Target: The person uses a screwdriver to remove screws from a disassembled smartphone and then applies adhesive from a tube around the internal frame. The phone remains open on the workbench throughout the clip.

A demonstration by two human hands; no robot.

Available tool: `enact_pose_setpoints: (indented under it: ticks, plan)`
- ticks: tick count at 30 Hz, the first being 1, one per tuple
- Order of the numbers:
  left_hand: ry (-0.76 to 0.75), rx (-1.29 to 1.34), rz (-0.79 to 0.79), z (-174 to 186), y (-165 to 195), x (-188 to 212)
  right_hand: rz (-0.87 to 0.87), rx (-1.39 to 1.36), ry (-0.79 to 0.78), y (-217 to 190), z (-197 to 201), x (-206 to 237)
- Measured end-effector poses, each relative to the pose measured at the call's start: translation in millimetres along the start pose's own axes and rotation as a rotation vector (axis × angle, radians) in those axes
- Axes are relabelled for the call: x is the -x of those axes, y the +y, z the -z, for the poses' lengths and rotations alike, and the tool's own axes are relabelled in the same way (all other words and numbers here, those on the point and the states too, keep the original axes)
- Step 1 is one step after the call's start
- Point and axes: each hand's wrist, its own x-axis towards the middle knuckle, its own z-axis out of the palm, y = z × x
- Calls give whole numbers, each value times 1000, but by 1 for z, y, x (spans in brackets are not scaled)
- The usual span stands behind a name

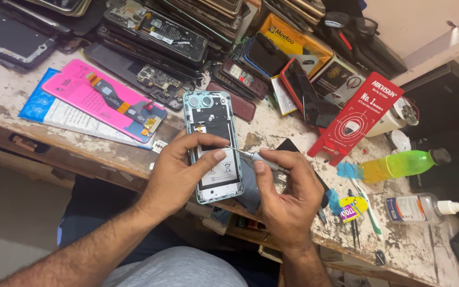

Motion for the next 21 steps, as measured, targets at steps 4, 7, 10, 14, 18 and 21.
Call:
enact_pose_setpoints:
  ticks: [4,7,10,14,18,21]
  plan:
    - [3,-42,-12,0,-1,0,33,73,-6,0,-1,2]
    - [12,-53,-7,0,-2,0,46,95,-8,1,-1,3]
    - [9,-88,-15,1,-1,0,58,104,-11,1,-2,4]
    - [7,-121,-15,1,-2,0,55,118,-10,0,-1,4]
    - [20,-152,-41,2,-3,0,86,120,-18,-1,-1,4]
    - [23,-175,-30,2,-3,0,94,122,-21,-1,-1,5]
